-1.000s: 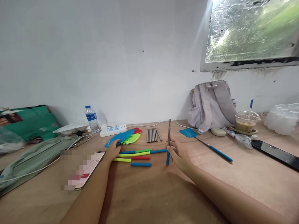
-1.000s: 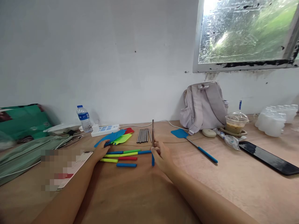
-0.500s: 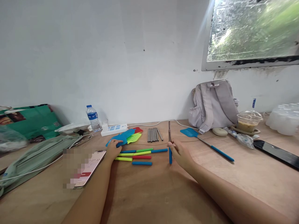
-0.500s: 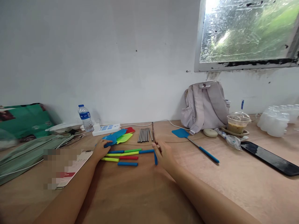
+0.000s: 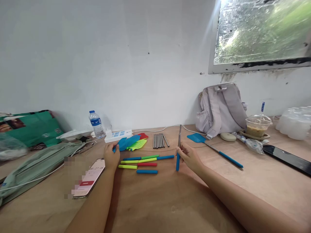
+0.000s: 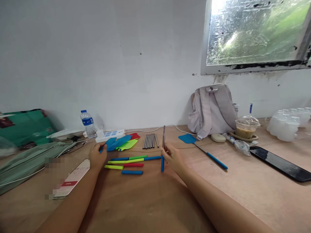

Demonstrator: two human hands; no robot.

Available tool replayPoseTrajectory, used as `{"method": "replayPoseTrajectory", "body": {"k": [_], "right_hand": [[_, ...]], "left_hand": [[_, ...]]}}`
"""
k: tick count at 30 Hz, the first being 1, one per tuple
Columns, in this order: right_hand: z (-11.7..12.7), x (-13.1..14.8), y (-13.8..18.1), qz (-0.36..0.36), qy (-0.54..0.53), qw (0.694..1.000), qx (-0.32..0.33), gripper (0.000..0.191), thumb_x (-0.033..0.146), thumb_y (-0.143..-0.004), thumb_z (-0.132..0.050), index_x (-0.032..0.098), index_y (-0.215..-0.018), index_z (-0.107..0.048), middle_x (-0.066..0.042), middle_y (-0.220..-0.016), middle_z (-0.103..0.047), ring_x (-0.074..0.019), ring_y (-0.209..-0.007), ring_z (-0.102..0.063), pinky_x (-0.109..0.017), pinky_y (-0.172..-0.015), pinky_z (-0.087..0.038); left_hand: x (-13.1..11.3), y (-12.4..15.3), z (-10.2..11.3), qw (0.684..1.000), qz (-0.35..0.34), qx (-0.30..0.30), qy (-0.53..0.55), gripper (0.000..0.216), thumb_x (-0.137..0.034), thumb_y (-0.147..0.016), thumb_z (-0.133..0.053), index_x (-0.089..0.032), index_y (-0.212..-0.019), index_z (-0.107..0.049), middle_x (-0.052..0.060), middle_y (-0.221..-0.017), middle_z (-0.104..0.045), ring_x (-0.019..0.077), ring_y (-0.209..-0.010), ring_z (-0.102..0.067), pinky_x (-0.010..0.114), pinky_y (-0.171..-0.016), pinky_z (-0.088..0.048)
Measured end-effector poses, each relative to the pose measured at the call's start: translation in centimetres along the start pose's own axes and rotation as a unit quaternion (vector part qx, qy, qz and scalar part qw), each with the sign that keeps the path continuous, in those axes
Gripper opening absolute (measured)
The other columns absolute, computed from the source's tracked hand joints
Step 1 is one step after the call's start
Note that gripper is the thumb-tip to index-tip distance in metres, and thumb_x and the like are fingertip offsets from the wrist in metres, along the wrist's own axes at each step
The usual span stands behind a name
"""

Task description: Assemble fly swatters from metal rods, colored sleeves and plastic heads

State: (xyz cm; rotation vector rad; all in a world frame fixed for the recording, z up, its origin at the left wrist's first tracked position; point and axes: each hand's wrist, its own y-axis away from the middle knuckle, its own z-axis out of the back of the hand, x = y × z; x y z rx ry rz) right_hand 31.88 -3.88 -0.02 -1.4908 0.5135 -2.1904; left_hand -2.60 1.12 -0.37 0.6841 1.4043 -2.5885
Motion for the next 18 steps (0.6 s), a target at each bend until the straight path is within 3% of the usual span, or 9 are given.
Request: {"method": "replayPoseTrajectory", "body": {"k": [3,6,10,13,15,18], "right_hand": [[0.0,0.1,0.1,0.035,0.072,0.997,-0.017,0.028,0.040,-0.083,-0.041,0.020,-0.062,-0.039,0.004,-0.054,-0.043,-0.0096,-0.048,-0.046,-0.021,-0.046,-0.036],[0.1,0.2,0.3,0.059,0.119,0.991,-0.026,0.026,0.038,-0.083,-0.040,0.019,-0.067,-0.047,0.000,-0.061,-0.054,-0.0129,-0.059,-0.052,-0.023,-0.054,-0.041],[0.3,0.2,0.2,0.058,0.066,0.996,-0.028,0.022,0.033,-0.085,-0.038,0.018,-0.094,-0.051,-0.005,-0.076,-0.061,-0.0161,-0.072,-0.060,-0.028,-0.065,-0.046],[0.6,0.1,0.0,0.061,0.000,0.998,-0.015,0.037,0.028,-0.084,-0.036,0.019,-0.120,-0.035,-0.002,-0.075,-0.060,-0.0138,-0.064,-0.060,-0.029,-0.064,-0.048],[1.1,0.1,-0.1,0.064,-0.015,0.998,0.001,0.042,0.025,-0.084,-0.035,0.020,-0.124,-0.029,-0.001,-0.075,-0.059,-0.0118,-0.056,-0.058,-0.027,-0.059,-0.048],[1.9,0.1,-0.3,0.082,0.053,0.995,0.006,0.036,0.020,-0.082,-0.033,0.019,-0.117,-0.040,-0.001,-0.073,-0.057,-0.0113,-0.055,-0.054,-0.025,-0.057,-0.044]], "left_hand": [[-1.3,0.1,0.4,0.995,0.043,-0.074,0.045,0.027,-0.033,-0.080,-0.039,-0.015,-0.092,-0.054,0.008,-0.091,-0.056,0.0204,-0.088,-0.053,0.032,-0.080,-0.043],[-3.2,0.5,0.4,0.979,0.102,-0.091,0.151,0.030,-0.036,-0.080,-0.040,-0.017,-0.103,-0.046,0.007,-0.095,-0.055,0.0167,-0.085,-0.055,0.027,-0.075,-0.045],[-6.7,1.5,0.0,0.910,0.209,-0.017,0.358,0.032,-0.037,-0.079,-0.043,-0.021,-0.106,-0.040,0.000,-0.079,-0.054,0.0103,-0.061,-0.052,0.024,-0.057,-0.046],[-9.4,2.5,-0.1,0.837,0.292,0.042,0.460,0.030,-0.037,-0.074,-0.048,-0.022,-0.100,-0.043,-0.004,-0.072,-0.051,0.0076,-0.051,-0.048,0.020,-0.048,-0.043],[-10.8,3.2,0.0,0.802,0.324,0.076,0.496,0.031,-0.038,-0.070,-0.052,-0.023,-0.097,-0.045,-0.005,-0.069,-0.050,0.0071,-0.050,-0.048,0.018,-0.045,-0.040],[-12.1,4.0,0.2,0.778,0.336,0.123,0.517,0.034,-0.041,-0.066,-0.055,-0.023,-0.094,-0.047,-0.006,-0.064,-0.050,0.0069,-0.047,-0.048,0.017,-0.041,-0.037]]}}
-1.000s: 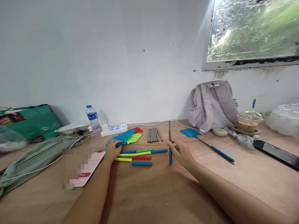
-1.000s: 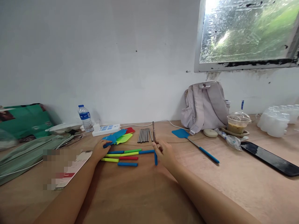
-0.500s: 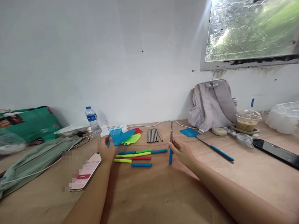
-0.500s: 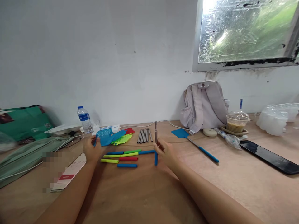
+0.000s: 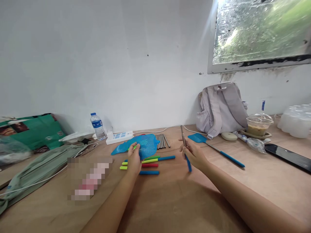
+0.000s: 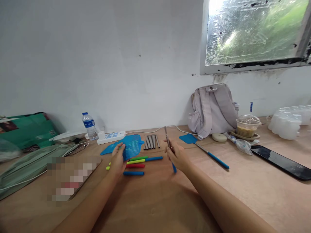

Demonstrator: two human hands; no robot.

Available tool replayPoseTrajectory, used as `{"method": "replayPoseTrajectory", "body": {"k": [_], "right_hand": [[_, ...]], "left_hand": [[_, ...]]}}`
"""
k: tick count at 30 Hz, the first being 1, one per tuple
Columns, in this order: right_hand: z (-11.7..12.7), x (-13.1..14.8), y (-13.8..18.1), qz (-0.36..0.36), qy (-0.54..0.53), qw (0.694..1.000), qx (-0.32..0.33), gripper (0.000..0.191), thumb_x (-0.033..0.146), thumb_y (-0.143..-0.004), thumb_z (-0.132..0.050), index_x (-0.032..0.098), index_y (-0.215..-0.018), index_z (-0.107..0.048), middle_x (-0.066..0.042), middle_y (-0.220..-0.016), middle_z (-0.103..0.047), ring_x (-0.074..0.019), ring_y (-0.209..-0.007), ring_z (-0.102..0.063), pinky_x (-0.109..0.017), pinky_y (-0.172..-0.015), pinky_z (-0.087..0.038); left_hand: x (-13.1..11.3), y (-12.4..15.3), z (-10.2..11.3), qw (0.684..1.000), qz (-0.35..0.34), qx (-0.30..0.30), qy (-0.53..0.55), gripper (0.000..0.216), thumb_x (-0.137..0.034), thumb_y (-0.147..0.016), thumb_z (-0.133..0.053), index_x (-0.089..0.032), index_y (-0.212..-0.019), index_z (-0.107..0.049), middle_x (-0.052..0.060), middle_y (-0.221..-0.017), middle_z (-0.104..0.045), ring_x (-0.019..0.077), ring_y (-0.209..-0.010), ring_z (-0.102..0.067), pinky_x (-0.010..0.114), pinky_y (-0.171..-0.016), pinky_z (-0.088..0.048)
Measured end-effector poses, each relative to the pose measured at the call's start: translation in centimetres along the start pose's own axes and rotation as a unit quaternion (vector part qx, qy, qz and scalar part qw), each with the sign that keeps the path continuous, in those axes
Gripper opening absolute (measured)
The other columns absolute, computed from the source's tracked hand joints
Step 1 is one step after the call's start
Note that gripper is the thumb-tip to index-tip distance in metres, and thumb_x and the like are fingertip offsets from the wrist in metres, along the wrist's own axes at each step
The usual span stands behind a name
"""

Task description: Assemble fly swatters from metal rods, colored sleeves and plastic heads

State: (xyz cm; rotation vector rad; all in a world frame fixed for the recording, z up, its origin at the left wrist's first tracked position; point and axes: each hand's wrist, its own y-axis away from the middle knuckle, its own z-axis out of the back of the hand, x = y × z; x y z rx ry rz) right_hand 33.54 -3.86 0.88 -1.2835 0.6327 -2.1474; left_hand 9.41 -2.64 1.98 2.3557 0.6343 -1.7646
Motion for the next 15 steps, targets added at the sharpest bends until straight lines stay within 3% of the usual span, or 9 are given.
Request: {"method": "replayPoseTrajectory", "body": {"k": [3,6,15], "right_hand": [[0.62,0.07,-0.09,0.028,0.114,0.992,0.052,0.029,0.015,-0.078,-0.036,0.020,-0.099,-0.055,-0.003,-0.073,-0.058,-0.0153,-0.067,-0.054,-0.026,-0.062,-0.039],[0.78,0.41,-0.13,0.011,0.152,0.983,0.101,0.025,0.015,-0.078,-0.038,0.022,-0.089,-0.059,-0.002,-0.073,-0.061,-0.0161,-0.068,-0.054,-0.025,-0.062,-0.037],[0.15,0.57,-0.07,0.004,0.192,0.977,0.094,0.023,0.031,-0.085,-0.036,0.023,-0.088,-0.057,0.000,-0.065,-0.058,-0.0143,-0.059,-0.051,-0.023,-0.055,-0.032]], "left_hand": [[-0.01,0.69,-0.41,1.000,0.006,0.022,0.006,0.035,-0.041,-0.064,-0.057,-0.023,-0.093,-0.048,-0.006,-0.066,-0.052,0.0078,-0.050,-0.051,0.017,-0.042,-0.037],[-0.03,0.90,-0.52,0.999,0.009,0.032,0.016,0.036,-0.041,-0.062,-0.059,-0.023,-0.092,-0.048,-0.005,-0.070,-0.055,0.0087,-0.054,-0.053,0.018,-0.044,-0.039],[0.53,0.55,-0.29,1.000,0.004,0.021,-0.012,0.034,-0.040,-0.061,-0.060,-0.023,-0.089,-0.049,-0.003,-0.071,-0.057,0.0110,-0.058,-0.055,0.020,-0.048,-0.041]]}}
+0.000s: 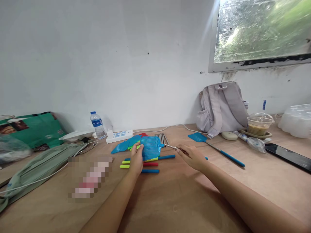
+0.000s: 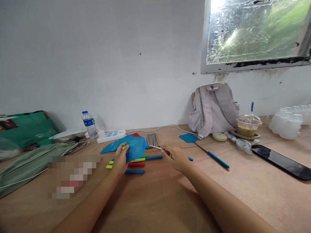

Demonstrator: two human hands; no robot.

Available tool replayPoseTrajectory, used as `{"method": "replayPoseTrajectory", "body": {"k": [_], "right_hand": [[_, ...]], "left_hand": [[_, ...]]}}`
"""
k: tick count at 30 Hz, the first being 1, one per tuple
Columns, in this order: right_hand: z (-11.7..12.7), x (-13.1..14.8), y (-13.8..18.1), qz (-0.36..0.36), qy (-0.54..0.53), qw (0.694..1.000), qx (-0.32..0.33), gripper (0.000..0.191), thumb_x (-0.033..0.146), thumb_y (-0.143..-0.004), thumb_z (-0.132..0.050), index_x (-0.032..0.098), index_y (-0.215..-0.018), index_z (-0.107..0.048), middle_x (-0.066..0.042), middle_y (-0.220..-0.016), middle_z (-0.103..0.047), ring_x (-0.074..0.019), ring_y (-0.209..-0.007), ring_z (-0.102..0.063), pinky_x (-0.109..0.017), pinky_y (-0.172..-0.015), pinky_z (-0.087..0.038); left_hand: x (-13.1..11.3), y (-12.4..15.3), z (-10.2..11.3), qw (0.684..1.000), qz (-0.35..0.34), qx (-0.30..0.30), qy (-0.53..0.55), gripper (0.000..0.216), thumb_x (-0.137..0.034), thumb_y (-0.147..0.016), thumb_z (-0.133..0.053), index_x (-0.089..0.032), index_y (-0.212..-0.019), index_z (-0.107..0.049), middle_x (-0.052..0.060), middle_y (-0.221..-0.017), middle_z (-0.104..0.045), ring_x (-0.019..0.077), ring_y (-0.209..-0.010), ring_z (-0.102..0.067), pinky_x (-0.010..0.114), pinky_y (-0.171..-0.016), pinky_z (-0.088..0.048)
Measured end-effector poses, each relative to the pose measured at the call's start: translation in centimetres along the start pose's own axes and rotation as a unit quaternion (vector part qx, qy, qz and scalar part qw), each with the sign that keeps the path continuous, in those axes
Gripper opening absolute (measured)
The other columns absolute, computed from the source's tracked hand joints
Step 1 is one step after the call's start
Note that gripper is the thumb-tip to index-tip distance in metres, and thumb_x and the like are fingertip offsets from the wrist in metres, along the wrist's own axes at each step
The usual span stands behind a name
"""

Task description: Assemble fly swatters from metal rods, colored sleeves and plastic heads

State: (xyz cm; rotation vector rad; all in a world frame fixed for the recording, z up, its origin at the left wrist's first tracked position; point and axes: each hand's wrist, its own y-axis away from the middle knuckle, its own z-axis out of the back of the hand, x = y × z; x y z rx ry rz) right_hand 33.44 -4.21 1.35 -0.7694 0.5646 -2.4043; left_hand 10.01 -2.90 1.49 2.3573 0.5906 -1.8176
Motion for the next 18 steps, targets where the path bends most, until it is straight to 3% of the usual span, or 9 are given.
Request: {"method": "replayPoseTrajectory", "body": {"k": [10,14,18], "right_hand": [[0.31,-0.41,0.05,0.010,0.079,0.997,-0.013,0.021,0.029,-0.082,-0.043,0.025,-0.092,-0.062,-0.001,-0.070,-0.060,-0.0144,-0.062,-0.052,-0.024,-0.054,-0.030],[0.51,-0.69,0.03,0.023,0.092,0.995,-0.014,0.023,0.031,-0.082,-0.044,0.025,-0.094,-0.063,-0.002,-0.074,-0.062,-0.0153,-0.068,-0.055,-0.024,-0.057,-0.032],[0.52,-1.03,0.05,0.043,0.098,0.994,-0.024,0.023,0.030,-0.082,-0.045,0.024,-0.092,-0.063,-0.003,-0.076,-0.062,-0.0152,-0.070,-0.056,-0.023,-0.058,-0.033]], "left_hand": [[0.66,-0.72,0.62,0.998,-0.029,0.054,-0.028,0.034,-0.040,-0.065,-0.060,-0.022,-0.092,-0.048,-0.005,-0.063,-0.055,0.0111,-0.057,-0.055,0.022,-0.052,-0.045],[0.62,-0.42,0.72,0.989,-0.077,0.109,-0.071,0.037,-0.037,-0.064,-0.064,-0.022,-0.096,-0.050,0.000,-0.082,-0.061,0.0138,-0.072,-0.059,0.026,-0.066,-0.049],[0.44,0.20,0.49,0.981,-0.098,0.115,-0.119,0.043,-0.033,-0.061,-0.068,-0.020,-0.100,-0.053,0.005,-0.096,-0.061,0.0177,-0.088,-0.059,0.030,-0.078,-0.047]]}}
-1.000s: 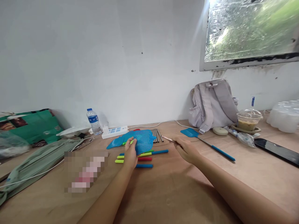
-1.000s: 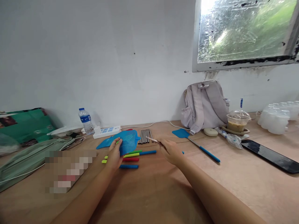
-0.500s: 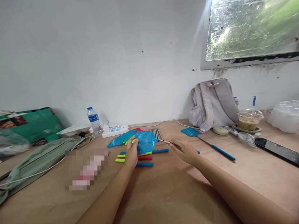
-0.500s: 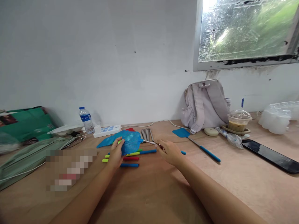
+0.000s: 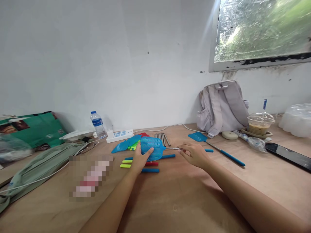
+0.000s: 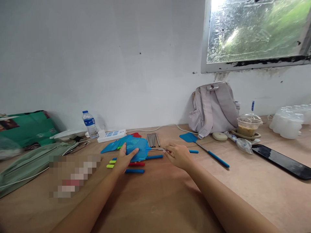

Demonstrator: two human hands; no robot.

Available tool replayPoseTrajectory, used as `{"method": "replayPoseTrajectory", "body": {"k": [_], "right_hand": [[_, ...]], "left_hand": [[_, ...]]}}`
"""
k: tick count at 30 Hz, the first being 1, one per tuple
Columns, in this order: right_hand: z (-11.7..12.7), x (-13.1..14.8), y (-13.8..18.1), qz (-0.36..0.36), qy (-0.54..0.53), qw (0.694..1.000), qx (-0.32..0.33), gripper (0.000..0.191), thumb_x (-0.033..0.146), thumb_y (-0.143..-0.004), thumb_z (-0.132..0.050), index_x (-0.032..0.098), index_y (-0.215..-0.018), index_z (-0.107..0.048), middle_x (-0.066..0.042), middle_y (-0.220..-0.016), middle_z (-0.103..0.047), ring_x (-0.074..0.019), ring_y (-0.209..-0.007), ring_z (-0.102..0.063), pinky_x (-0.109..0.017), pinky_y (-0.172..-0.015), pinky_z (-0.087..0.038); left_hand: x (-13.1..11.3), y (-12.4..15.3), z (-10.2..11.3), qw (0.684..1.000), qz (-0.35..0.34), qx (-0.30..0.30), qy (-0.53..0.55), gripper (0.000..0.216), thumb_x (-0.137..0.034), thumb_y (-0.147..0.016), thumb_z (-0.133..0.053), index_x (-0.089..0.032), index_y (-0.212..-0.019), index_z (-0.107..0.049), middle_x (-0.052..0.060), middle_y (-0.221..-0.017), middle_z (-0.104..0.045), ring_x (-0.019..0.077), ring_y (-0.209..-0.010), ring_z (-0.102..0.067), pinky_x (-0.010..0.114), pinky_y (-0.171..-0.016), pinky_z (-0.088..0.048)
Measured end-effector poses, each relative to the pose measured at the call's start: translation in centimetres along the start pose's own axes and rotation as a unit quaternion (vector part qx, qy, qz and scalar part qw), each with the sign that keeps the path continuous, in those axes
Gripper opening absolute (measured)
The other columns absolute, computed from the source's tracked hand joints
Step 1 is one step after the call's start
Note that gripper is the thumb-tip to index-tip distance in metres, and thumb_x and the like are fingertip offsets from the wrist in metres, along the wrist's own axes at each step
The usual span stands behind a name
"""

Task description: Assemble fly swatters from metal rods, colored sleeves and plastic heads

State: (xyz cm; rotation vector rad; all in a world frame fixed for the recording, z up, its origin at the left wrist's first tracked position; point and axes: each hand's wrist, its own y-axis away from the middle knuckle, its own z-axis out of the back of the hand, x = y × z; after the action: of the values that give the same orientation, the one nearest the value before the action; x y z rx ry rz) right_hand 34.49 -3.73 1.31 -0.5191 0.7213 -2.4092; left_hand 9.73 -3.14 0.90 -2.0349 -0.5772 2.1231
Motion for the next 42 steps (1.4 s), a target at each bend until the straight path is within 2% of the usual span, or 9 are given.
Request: {"method": "replayPoseTrajectory", "body": {"k": [5,8,11,15,19,31,35,37,42], "right_hand": [[0.2,-0.1,0.1,0.003,0.002,1.000,0.008,0.023,0.031,-0.082,-0.044,0.024,-0.090,-0.064,-0.002,-0.073,-0.062,-0.0138,-0.068,-0.056,-0.022,-0.056,-0.032],[0.3,-0.2,0.2,0.001,0.012,1.000,0.020,0.023,0.032,-0.082,-0.044,0.024,-0.090,-0.065,-0.001,-0.072,-0.062,-0.0131,-0.066,-0.056,-0.022,-0.054,-0.030],[0.3,-0.2,0.2,0.005,0.023,0.999,0.029,0.024,0.033,-0.082,-0.045,0.024,-0.089,-0.065,-0.001,-0.071,-0.063,-0.0131,-0.064,-0.056,-0.022,-0.052,-0.029],[0.2,-0.3,0.3,0.014,0.024,0.999,0.028,0.024,0.033,-0.082,-0.044,0.023,-0.088,-0.065,-0.002,-0.072,-0.064,-0.0128,-0.063,-0.056,-0.022,-0.052,-0.029],[0.2,-0.1,0.5,0.029,0.035,0.999,0.016,0.024,0.033,-0.082,-0.043,0.023,-0.086,-0.065,-0.002,-0.073,-0.064,-0.0128,-0.065,-0.056,-0.022,-0.052,-0.029],[0.1,0.6,0.4,0.008,-0.008,1.000,0.005,0.025,0.033,-0.083,-0.043,0.021,-0.084,-0.064,-0.003,-0.071,-0.064,-0.0134,-0.063,-0.055,-0.023,-0.055,-0.032],[0.4,1.9,0.2,-0.009,-0.036,0.999,0.013,0.026,0.033,-0.083,-0.041,0.021,-0.091,-0.063,-0.004,-0.073,-0.064,-0.0149,-0.063,-0.056,-0.023,-0.056,-0.034],[0.5,2.3,0.1,-0.002,-0.047,0.999,0.021,0.024,0.027,-0.081,-0.042,0.022,-0.095,-0.061,-0.004,-0.077,-0.064,-0.0156,-0.066,-0.056,-0.024,-0.058,-0.036],[-0.1,1.0,0.2,0.013,-0.063,0.997,0.046,0.033,0.014,-0.074,-0.042,0.023,-0.103,-0.055,-0.004,-0.090,-0.063,-0.0172,-0.078,-0.058,-0.025,-0.064,-0.038]], "left_hand": [[0.1,0.3,-0.2,0.999,0.006,0.028,-0.028,0.049,-0.035,-0.064,-0.067,-0.020,-0.107,-0.049,0.007,-0.107,-0.059,0.0195,-0.096,-0.057,0.033,-0.081,-0.048],[0.0,0.6,-0.3,0.998,0.037,0.037,-0.046,0.049,-0.038,-0.065,-0.066,-0.021,-0.107,-0.046,0.007,-0.100,-0.061,0.0196,-0.083,-0.062,0.030,-0.063,-0.053],[-0.4,0.9,-0.6,0.993,0.080,0.074,-0.051,0.047,-0.040,-0.066,-0.064,-0.021,-0.103,-0.042,0.004,-0.082,-0.064,0.0173,-0.058,-0.062,0.024,-0.038,-0.046],[-1.0,1.2,-0.9,0.989,0.091,0.108,-0.036,0.040,-0.040,-0.068,-0.062,-0.021,-0.095,-0.039,-0.002,-0.063,-0.061,0.0146,-0.043,-0.058,0.020,-0.032,-0.039],[-1.1,1.4,-1.0,0.988,0.100,0.110,-0.040,0.040,-0.041,-0.067,-0.062,-0.021,-0.093,-0.038,-0.001,-0.064,-0.061,0.0156,-0.043,-0.059,0.019,-0.030,-0.036],[-1.8,1.8,-1.1,0.992,0.097,0.066,-0.055,0.046,-0.044,-0.065,-0.063,-0.021,-0.099,-0.041,0.001,-0.071,-0.062,0.0146,-0.043,-0.058,0.020,-0.030,-0.037],[-2.3,1.0,0.1,0.998,0.021,0.037,-0.044,0.043,-0.038,-0.063,-0.066,-0.020,-0.098,-0.049,0.003,-0.088,-0.063,0.0162,-0.070,-0.062,0.026,-0.057,-0.051],[-2.1,0.5,0.5,0.999,0.006,0.027,-0.017,0.043,-0.035,-0.062,-0.068,-0.020,-0.098,-0.049,0.003,-0.092,-0.062,0.0165,-0.079,-0.061,0.029,-0.069,-0.050],[-0.9,-0.2,0.8,0.995,0.019,0.004,0.098,0.038,-0.034,-0.063,-0.065,-0.021,-0.092,-0.045,-0.002,-0.079,-0.062,0.0136,-0.068,-0.060,0.027,-0.062,-0.050]]}}
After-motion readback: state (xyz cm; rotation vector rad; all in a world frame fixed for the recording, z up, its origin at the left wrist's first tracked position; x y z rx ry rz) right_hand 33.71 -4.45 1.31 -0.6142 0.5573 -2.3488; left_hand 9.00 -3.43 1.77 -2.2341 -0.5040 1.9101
